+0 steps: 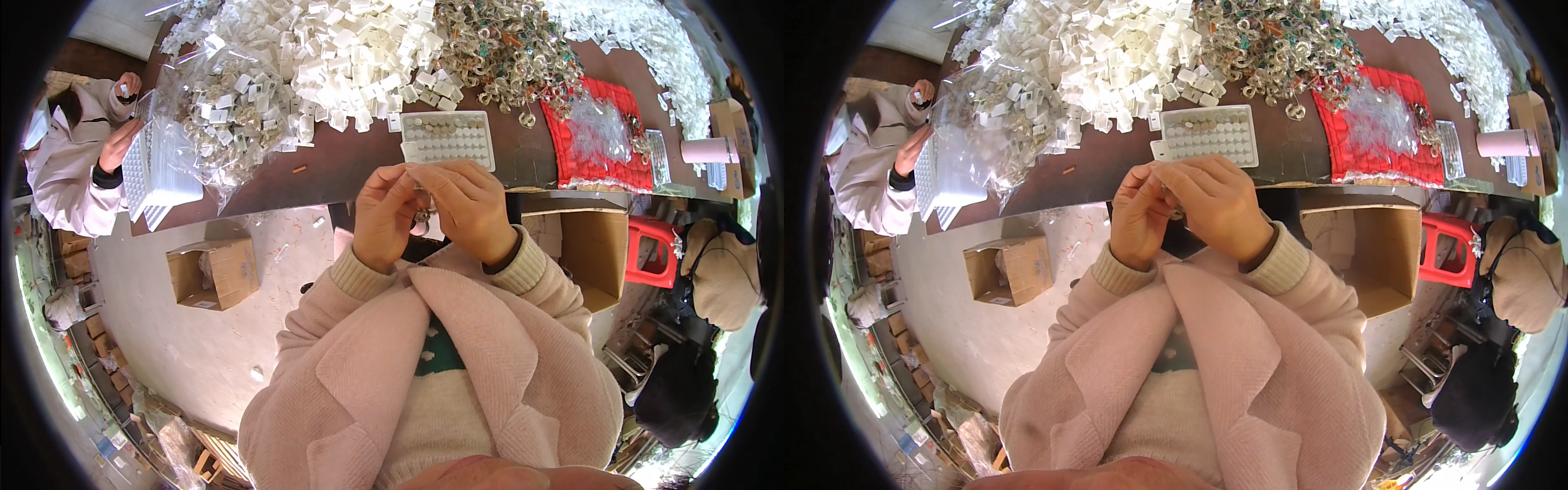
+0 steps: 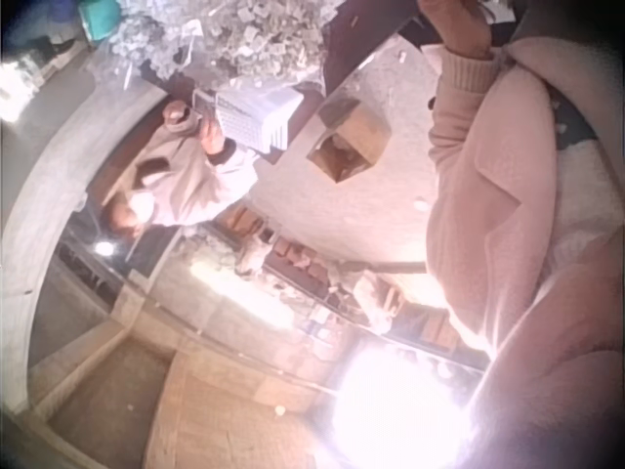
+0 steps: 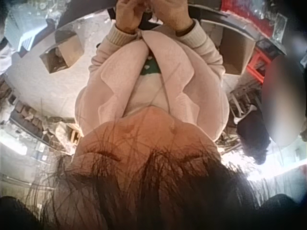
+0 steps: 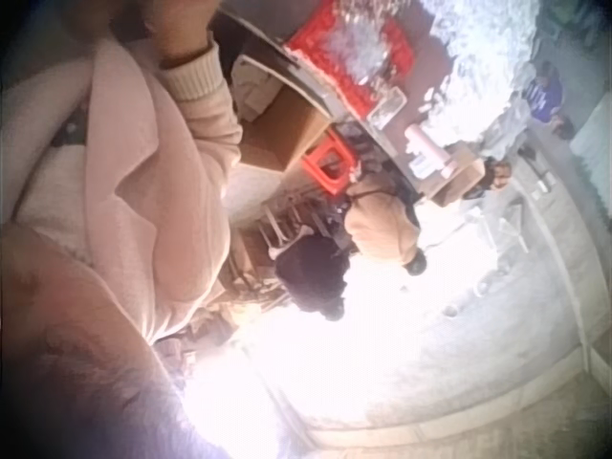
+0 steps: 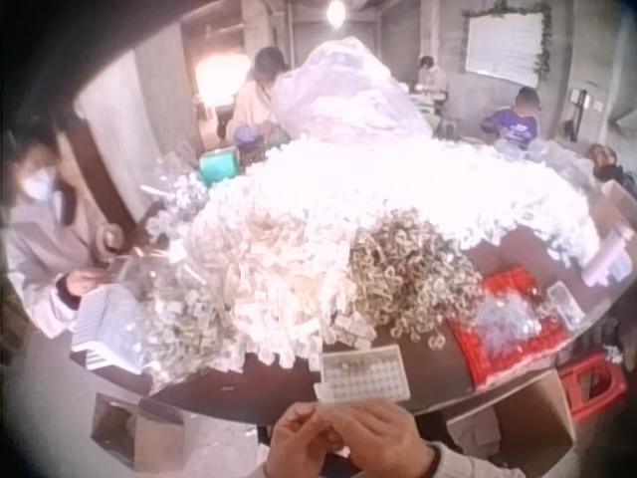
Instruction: The person assembles small keychains by hand, attaching metal rings to white plastic tags and placing them into a tray. The person repeatedly picks up tags and rings, connects them, and arranges the finished items in a compartmentalized tray on the table.
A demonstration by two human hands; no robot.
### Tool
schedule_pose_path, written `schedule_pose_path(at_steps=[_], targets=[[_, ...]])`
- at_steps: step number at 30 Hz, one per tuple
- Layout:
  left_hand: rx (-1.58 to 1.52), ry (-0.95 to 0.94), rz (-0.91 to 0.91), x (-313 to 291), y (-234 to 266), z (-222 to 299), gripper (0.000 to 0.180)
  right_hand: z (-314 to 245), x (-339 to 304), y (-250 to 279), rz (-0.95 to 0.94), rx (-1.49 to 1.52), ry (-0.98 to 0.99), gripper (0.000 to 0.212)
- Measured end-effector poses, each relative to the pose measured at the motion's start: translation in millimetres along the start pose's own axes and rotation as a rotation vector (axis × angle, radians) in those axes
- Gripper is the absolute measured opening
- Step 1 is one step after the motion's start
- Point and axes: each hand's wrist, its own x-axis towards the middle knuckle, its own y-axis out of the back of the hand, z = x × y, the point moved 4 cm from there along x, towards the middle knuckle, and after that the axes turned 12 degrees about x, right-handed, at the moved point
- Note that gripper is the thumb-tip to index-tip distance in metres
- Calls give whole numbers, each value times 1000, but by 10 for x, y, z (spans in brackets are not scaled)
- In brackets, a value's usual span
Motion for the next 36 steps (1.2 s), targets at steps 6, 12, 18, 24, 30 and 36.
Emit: schedule_pose_path(at_steps=[6,12,18,24,30,36], targets=[[29,-2,31,43,73,3,14,534,-19,46,100,-197,-272,23],[39,-12,18,76,100,6,13,822,-106,9,43,-376,-251,27],[29,4,23,64,48,33,14,543,-28,51,123,-32,-344,19],[60,-29,5,-18,-41,61,15,125,38,0,97,155,-245,14],[14,16,-28,-89,7,40,13,123,9,35,-38,277,-331,15],[-3,-8,25,-123,-9,48,12,-27,-116,16,31,300,-198,26]])
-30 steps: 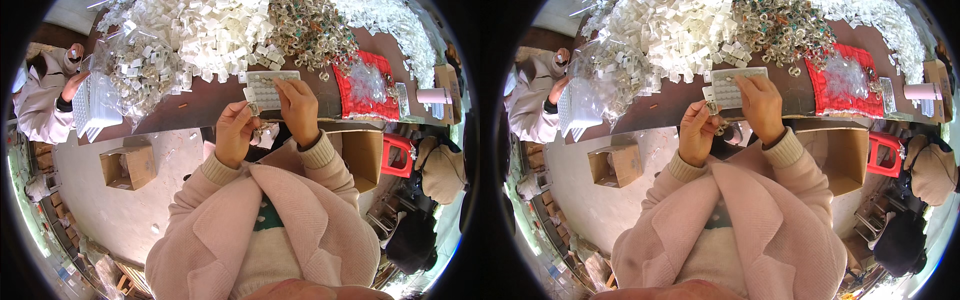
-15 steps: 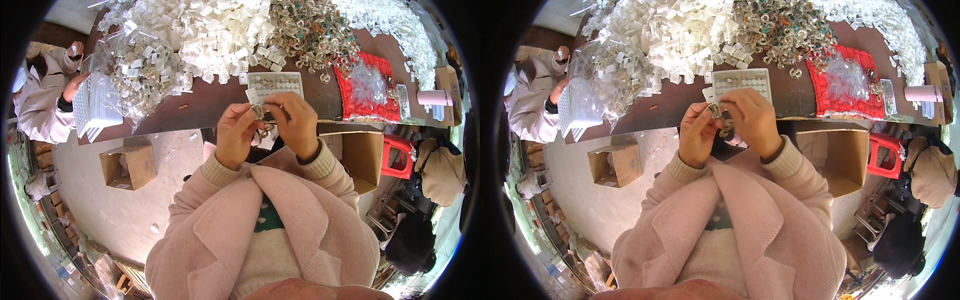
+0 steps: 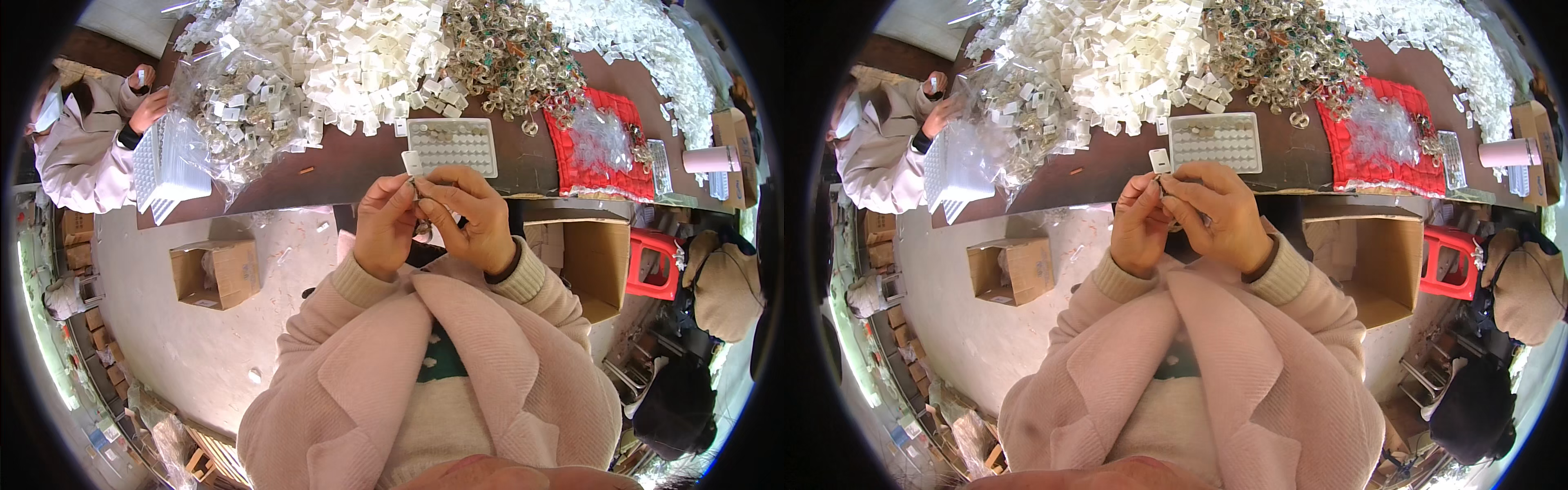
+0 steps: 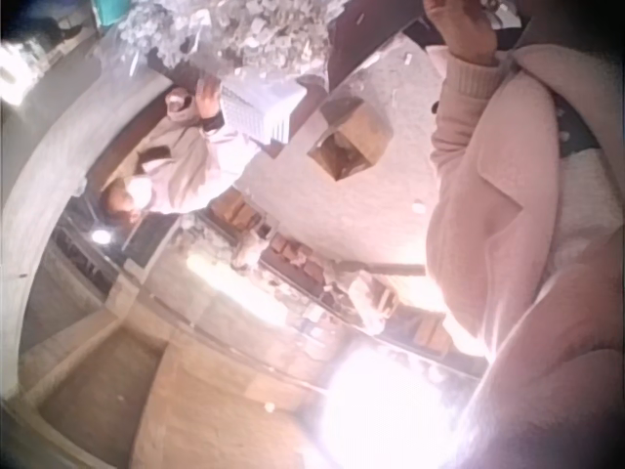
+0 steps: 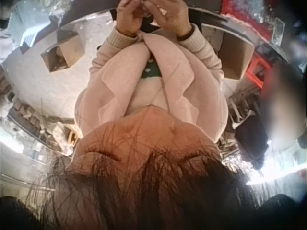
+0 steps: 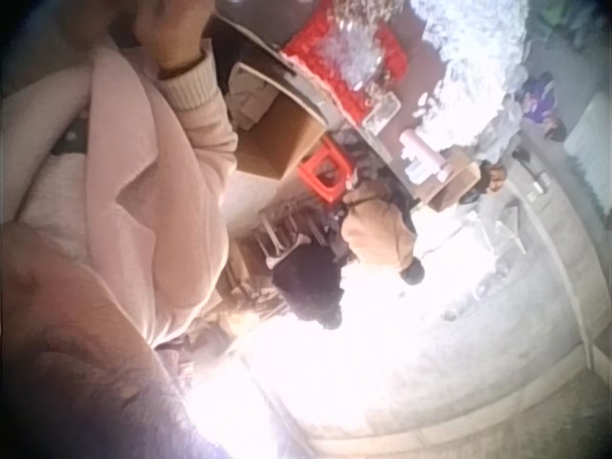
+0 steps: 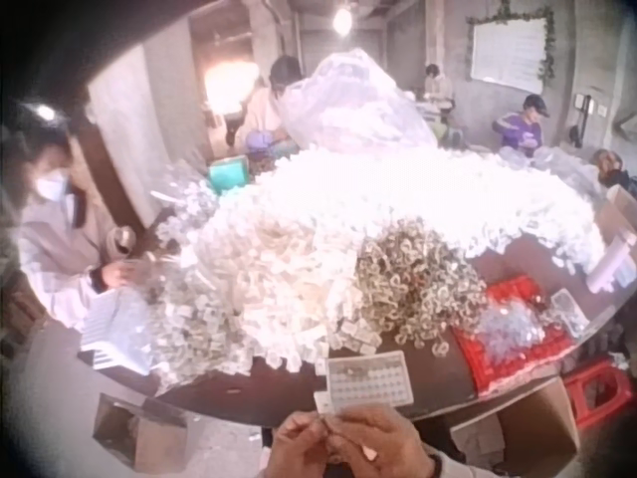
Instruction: The person assembles small keychains by hand, attaching metal rings to white plastic tags and placing them into a tray. The person repeatedly picks up tags and rings, connects them, and arranges the finished items in a compartmentalized tray on the table.
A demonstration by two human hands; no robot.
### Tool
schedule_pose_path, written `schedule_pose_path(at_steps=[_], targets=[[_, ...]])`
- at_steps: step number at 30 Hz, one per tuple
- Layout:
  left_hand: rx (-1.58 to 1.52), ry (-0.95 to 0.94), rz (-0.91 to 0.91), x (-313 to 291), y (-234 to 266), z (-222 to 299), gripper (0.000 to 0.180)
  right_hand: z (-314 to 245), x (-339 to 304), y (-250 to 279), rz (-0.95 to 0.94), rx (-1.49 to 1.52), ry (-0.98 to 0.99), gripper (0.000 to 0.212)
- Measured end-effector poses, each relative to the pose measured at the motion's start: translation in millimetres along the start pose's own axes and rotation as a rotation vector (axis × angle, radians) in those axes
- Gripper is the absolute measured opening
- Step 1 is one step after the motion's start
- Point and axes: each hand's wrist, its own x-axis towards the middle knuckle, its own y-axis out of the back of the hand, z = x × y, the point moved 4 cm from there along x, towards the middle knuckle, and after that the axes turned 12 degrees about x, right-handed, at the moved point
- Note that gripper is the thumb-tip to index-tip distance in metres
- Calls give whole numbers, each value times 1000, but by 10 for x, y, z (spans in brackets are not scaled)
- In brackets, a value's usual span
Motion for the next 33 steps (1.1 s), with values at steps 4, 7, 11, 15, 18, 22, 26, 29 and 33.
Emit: schedule_pose_path(at_steps=[4,7,11,15,18,22,26,29,33], targets=[[16,-20,11,-53,-58,48,12,-60,-50,-30,-19,41,5,22],[2,28,-61,-62,-99,51,14,-28,2,88,142,89,-75,23],[-11,131,-178,-65,-146,16,15,261,22,36,152,684,-720,21],[-53,120,-167,-71,-183,18,19,219,21,26,230,584,-528,16],[-87,170,-39,-108,-193,3,19,42,79,66,103,484,-2,19],[-12,169,-35,-118,-225,17,32,-10,76,81,-28,364,115,24],[-109,216,-76,-125,-237,-18,36,-24,73,46,-15,296,128,25],[-104,165,-3,-138,-207,-29,42,-30,68,14,1,249,153,24],[-73,155,-75,-137,-238,-30,49,-3,53,-5,31,235,149,23]])
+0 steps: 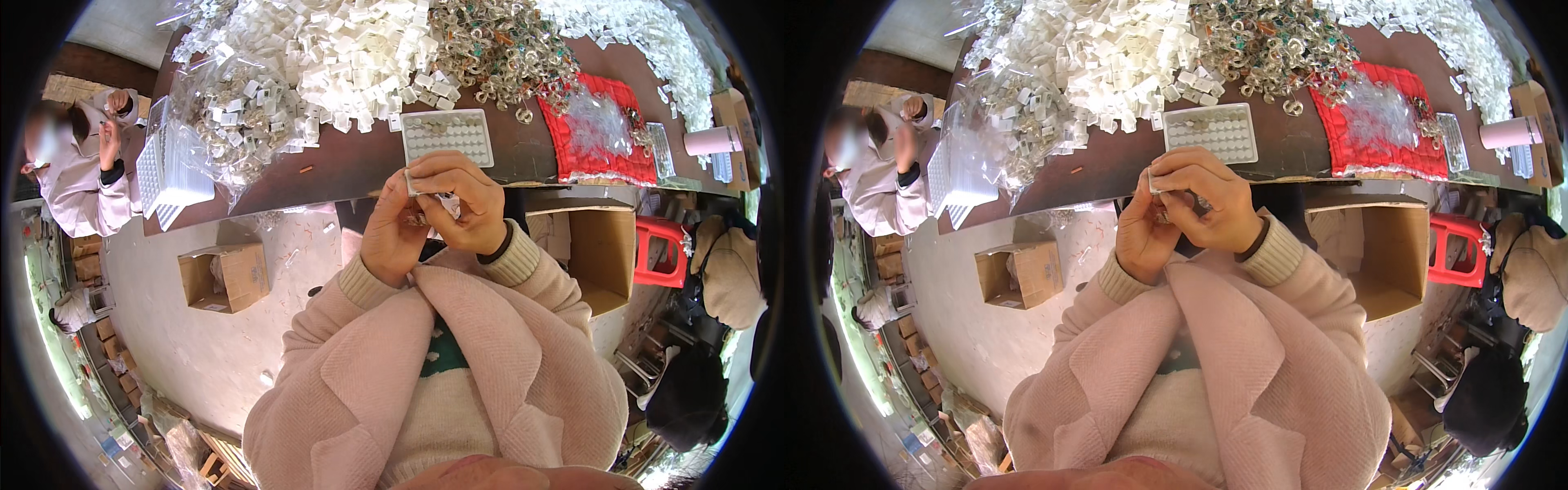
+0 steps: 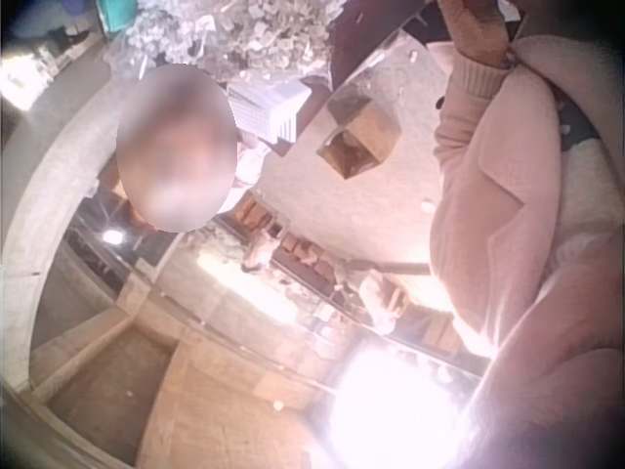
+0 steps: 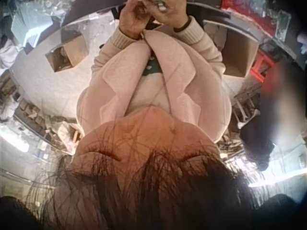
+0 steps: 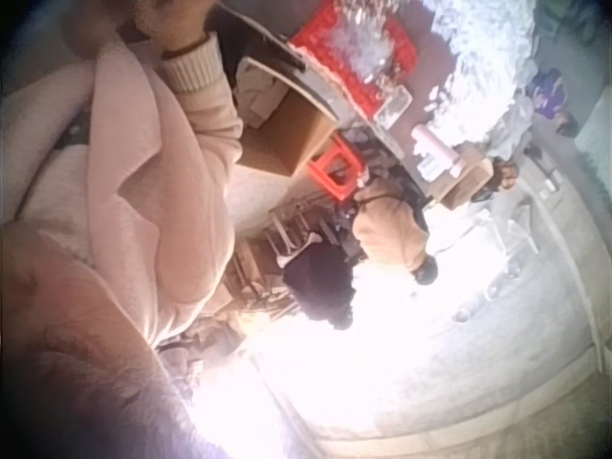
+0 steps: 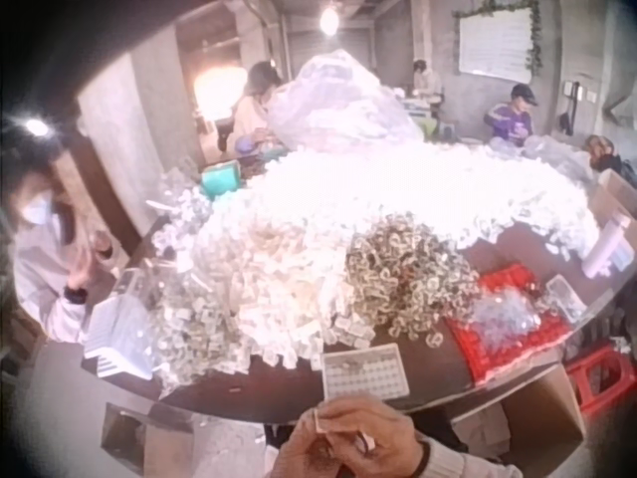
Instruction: The person assembles small keychains by hand, attaching metal rings to white plastic tags and placing them into a tray. The person repeatedly picks up tags and rings, connects them, and arranges the finished items in a compartmentalized tray on the table.
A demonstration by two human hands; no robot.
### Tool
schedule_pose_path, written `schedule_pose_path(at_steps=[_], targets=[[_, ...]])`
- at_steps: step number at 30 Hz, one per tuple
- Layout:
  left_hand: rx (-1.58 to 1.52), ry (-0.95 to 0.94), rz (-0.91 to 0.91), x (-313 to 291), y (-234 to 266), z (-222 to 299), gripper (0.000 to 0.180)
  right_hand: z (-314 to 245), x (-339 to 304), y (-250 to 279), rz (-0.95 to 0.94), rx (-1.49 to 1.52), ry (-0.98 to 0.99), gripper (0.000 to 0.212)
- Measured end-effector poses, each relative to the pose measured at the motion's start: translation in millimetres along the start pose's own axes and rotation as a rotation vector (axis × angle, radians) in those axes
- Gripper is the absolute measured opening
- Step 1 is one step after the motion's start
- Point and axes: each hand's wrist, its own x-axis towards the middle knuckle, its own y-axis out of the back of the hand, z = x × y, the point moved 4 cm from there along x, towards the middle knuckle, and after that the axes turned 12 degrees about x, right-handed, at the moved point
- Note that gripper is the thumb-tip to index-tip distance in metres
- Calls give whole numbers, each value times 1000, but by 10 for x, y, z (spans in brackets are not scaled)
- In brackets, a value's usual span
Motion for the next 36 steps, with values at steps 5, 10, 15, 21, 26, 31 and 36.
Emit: schedule_pose_path(at_steps=[5,10,15,21,26,31,36], targets=[[5,29,30,34,-5,-39,51,19,-21,6,50,40,-10,24],[131,-68,94,1,-44,-70,44,-34,-35,58,28,-68,70,25],[108,-48,115,79,-61,-95,22,-75,-243,310,-84,-171,0,34],[206,14,50,190,-104,-208,18,-39,-593,1339,425,-627,-258,17],[200,43,24,248,-156,-240,15,10,-819,1995,615,-955,-381,13],[221,67,57,231,-161,-245,15,125,-848,2021,544,-1019,-381,15],[185,25,-46,229,-146,-235,21,-12,-647,1803,507,-870,-397,9]])
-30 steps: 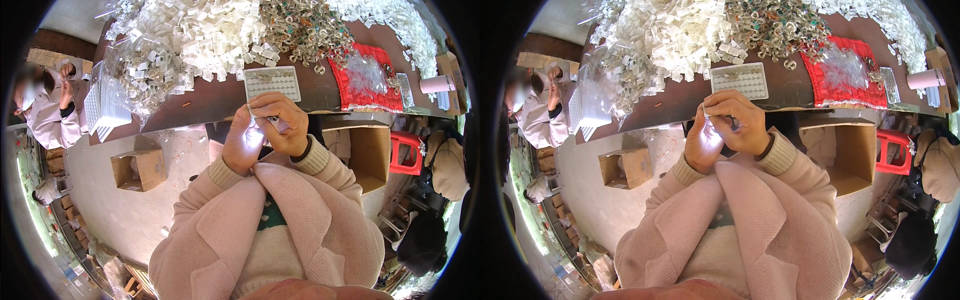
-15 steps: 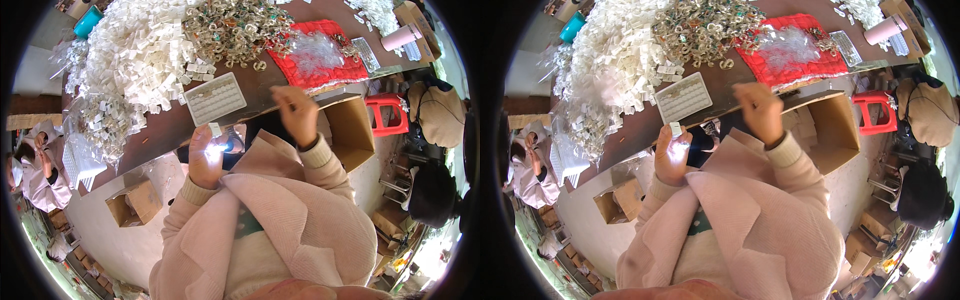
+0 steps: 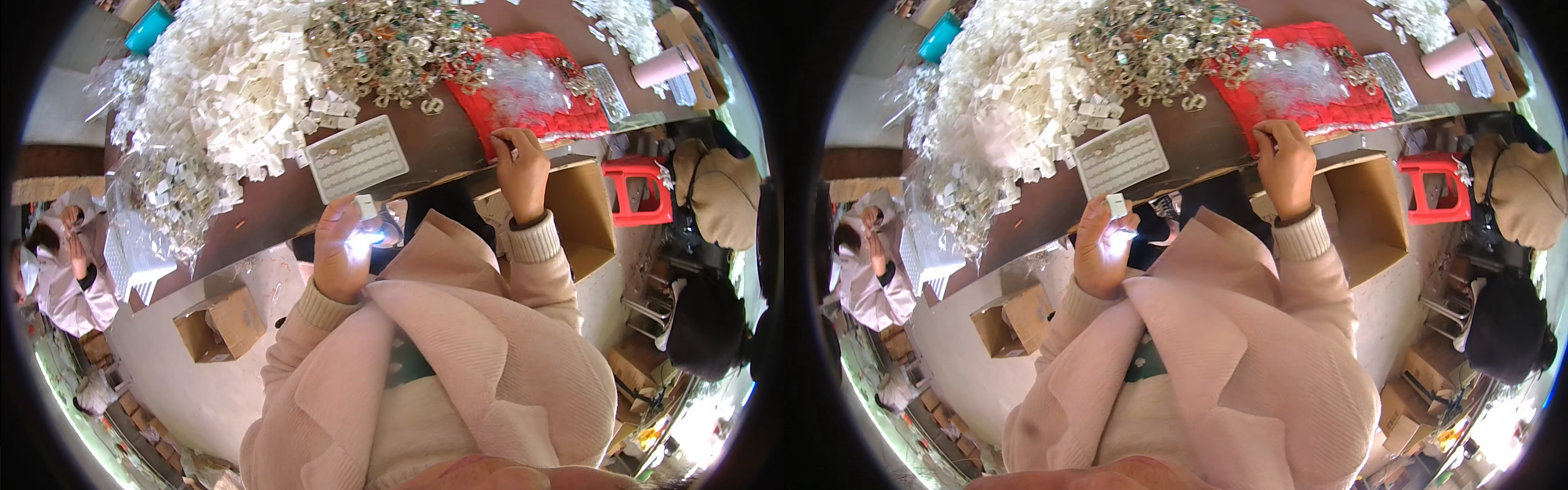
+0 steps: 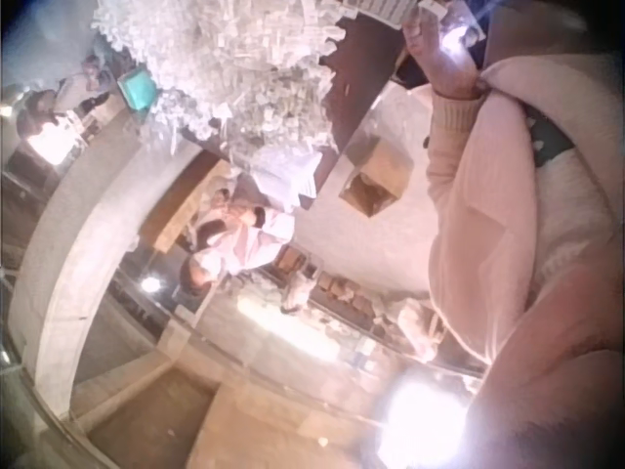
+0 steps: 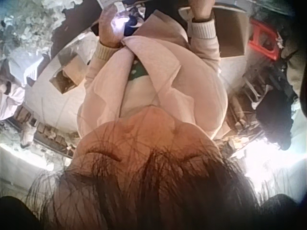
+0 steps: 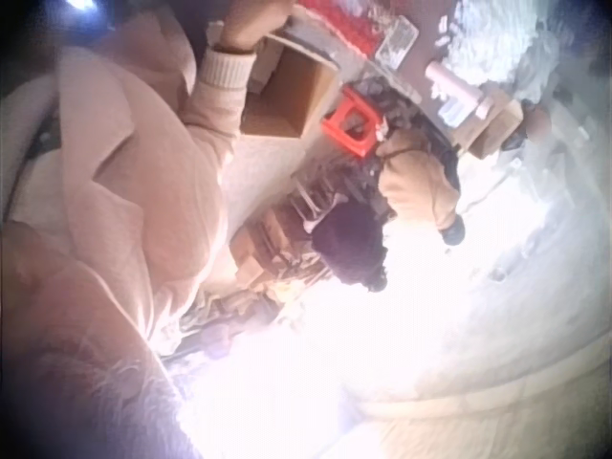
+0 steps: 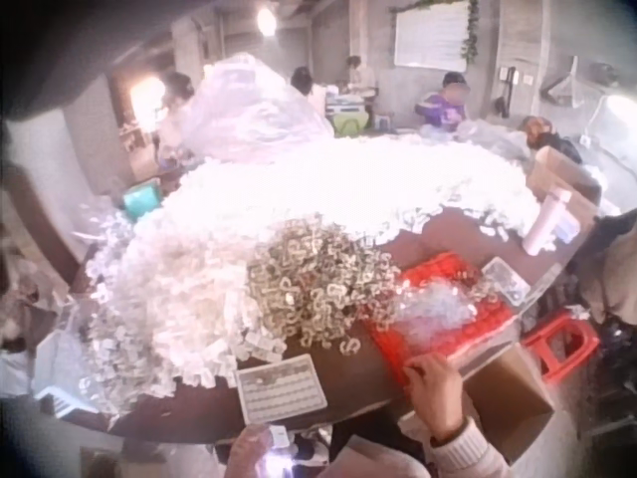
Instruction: The person assembles small keychains by hand, attaching metal rings to white plastic tags and placing them into a tray. The person repeatedly picks up tags and rings, connects them, and arranges the finished items in a compartmentalized tray on the table.
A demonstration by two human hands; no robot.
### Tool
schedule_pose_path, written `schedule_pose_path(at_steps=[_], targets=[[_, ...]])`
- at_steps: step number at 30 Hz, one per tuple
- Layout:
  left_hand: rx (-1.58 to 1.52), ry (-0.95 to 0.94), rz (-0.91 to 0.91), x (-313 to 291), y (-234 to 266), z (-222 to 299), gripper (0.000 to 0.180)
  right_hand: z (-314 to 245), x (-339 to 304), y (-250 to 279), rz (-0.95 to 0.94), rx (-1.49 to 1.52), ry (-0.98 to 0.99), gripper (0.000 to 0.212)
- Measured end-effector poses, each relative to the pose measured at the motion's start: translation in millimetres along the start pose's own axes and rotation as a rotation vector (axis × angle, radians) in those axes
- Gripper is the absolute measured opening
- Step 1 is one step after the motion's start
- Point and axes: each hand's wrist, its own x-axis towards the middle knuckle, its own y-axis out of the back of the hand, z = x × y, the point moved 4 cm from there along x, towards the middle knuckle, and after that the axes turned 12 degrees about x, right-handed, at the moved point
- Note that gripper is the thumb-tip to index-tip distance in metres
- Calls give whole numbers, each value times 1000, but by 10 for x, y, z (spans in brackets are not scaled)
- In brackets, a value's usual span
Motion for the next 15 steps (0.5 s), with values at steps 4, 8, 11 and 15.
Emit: schedule_pose_path(at_steps=[4,8,11,15], targets=[[26,-46,-20,-10,-1,-17,25,-659,-276,-329,-231,322,157,11],[23,-52,6,-68,15,12,24,-1127,-448,-656,-407,497,315,11],[-4,-51,-30,-103,41,79,24,-1216,-457,-735,-434,509,327,10],[35,-106,-16,-142,40,100,21,-1267,-489,-768,-425,483,448,22]])
